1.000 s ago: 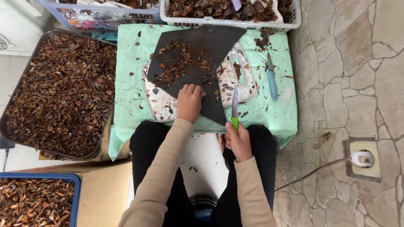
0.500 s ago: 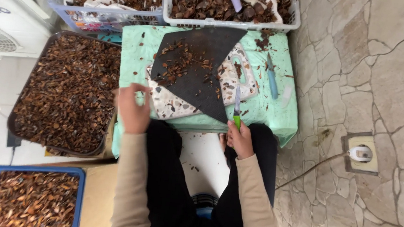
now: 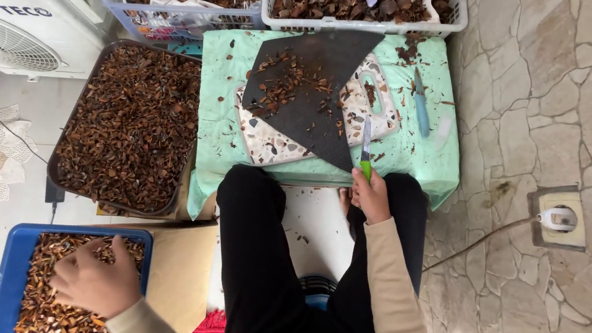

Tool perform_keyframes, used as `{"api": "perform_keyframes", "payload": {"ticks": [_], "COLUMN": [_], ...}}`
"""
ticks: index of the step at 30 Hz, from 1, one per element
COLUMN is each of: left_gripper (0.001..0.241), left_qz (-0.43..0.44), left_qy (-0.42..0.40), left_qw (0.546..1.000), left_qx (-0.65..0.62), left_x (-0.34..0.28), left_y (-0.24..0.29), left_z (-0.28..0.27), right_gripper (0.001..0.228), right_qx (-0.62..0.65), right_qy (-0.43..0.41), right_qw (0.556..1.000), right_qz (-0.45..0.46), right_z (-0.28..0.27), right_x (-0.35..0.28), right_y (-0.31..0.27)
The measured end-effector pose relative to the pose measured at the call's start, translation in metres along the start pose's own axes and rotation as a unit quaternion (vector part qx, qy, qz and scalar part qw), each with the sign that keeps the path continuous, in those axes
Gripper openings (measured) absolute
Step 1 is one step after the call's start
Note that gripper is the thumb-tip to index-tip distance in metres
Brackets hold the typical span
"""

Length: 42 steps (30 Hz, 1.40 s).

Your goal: The person is using a knife to cut and scrape pieces of bark into smaller fragments over a workspace.

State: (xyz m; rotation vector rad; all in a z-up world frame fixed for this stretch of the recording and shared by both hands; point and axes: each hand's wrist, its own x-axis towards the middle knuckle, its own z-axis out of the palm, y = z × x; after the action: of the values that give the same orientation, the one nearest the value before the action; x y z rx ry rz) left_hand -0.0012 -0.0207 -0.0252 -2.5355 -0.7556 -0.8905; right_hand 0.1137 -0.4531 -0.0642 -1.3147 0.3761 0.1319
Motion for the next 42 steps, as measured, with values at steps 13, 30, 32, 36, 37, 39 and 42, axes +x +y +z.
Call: {"api": "perform_keyframes", "payload": {"ticks": [13,30,32,36,37,39,42], "left_gripper": [0.031,0.028,0.027,0.035,0.035,0.032,0.028], "left_qz": [0.088,0.094,0.102,0.137,0.134,0.114,0.070], "left_qy": [-0.110,-0.195,-0.208,-0.252,-0.252,-0.255,-0.197], "left_qw": [0.824,0.880,0.869,0.812,0.813,0.796,0.875], "left_qx": [-0.549,-0.423,-0.437,-0.509,-0.508,-0.537,-0.437], "left_x": [0.049,0.038,0.034,0.038,0.040,0.042,0.046], "left_y": [0.299,0.351,0.351,0.345,0.345,0.342,0.335], "left_z": [0.019,0.074,0.078,0.054,0.051,0.046,0.062], "right_gripper": [0.017,0.024,0.024,0.024,0.024,0.024,0.023], "right_qx": [-0.012,-0.090,-0.094,-0.097,-0.098,-0.102,-0.109], "right_qy": [0.055,0.044,0.040,0.035,0.033,0.035,0.037], "right_qw": [0.998,0.995,0.995,0.995,0.994,0.994,0.993], "right_qz": [-0.004,-0.017,-0.019,-0.018,-0.017,-0.024,-0.027], "right_z": [0.000,0.002,0.002,0.004,0.006,0.009,0.011], "right_x": [0.012,0.020,0.022,0.021,0.021,0.019,0.017], "right_y": [0.008,0.013,0.013,0.013,0.011,0.008,0.007]}}
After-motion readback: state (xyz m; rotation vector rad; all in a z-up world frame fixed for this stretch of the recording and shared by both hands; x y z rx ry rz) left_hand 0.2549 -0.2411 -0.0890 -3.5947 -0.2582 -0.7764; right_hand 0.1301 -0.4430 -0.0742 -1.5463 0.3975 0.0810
